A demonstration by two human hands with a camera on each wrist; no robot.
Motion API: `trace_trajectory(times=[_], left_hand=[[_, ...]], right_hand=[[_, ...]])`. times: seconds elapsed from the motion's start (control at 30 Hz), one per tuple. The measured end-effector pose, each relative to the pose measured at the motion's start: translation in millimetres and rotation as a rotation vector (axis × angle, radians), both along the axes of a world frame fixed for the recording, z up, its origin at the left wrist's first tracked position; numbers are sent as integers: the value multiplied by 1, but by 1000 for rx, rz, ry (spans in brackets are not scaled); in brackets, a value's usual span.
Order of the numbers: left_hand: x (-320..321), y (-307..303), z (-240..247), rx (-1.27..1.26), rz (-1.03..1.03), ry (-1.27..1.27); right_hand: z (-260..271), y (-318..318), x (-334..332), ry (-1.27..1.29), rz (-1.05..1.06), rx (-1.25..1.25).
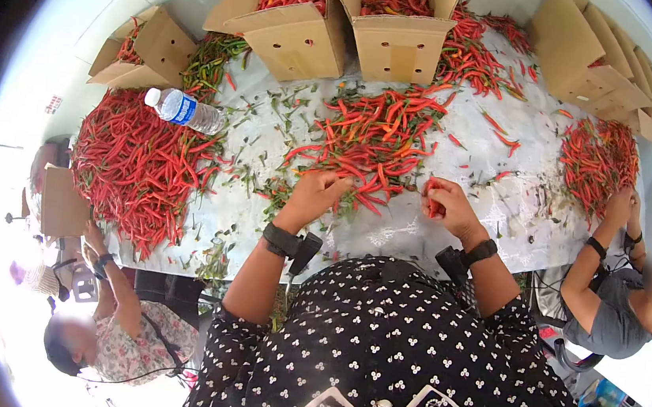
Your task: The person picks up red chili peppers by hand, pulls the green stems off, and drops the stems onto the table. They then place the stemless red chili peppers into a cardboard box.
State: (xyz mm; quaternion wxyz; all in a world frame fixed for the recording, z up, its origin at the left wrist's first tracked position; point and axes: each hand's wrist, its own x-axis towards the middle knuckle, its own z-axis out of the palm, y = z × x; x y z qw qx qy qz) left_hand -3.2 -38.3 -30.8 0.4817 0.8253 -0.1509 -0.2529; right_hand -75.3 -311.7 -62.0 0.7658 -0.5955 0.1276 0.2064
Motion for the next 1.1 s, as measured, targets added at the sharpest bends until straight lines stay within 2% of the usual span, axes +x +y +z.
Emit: trace_trajectory(times=[0.03,0.1,0.17,0.23,0.4,0.5,0.63,0.7,0.73,0.8,0.93,1.0,1.03,1.1], left_hand=[[1,-1,-2,105,-22,-259],[-3,-12,-7,63,2,-211],[-5,-27,-14,44,-30,-257],[-5,-44,2,18,-96,-267],[-10,-66,20,-146,-117,-203],[-6,-65,9,-166,-191,-218],[-3,-59,0,-115,-135,-235],[8,-56,-7,6,-89,-624],[8,-57,-7,7,-87,-623],[9,-61,-7,177,-206,-848],[5,-64,-24,324,-301,-864],[3,-60,-26,490,-303,-735],[3,-55,-29,490,-304,-738],[2,-46,-28,241,-196,-680]], right_hand=[[-8,-3,-1,78,-105,108],[-13,-5,-2,67,-117,89],[-8,2,0,8,-27,-64],[6,15,1,-25,-38,-118],[7,21,3,-29,81,-36],[8,23,3,9,140,54],[-7,16,3,36,129,242],[-6,12,2,54,-68,374],[-7,13,2,41,-152,423],[-11,13,3,58,-177,363],[-12,20,2,29,-210,268],[-15,22,1,36,-204,221],[-15,23,1,44,-195,173],[-15,26,1,57,-181,132]])
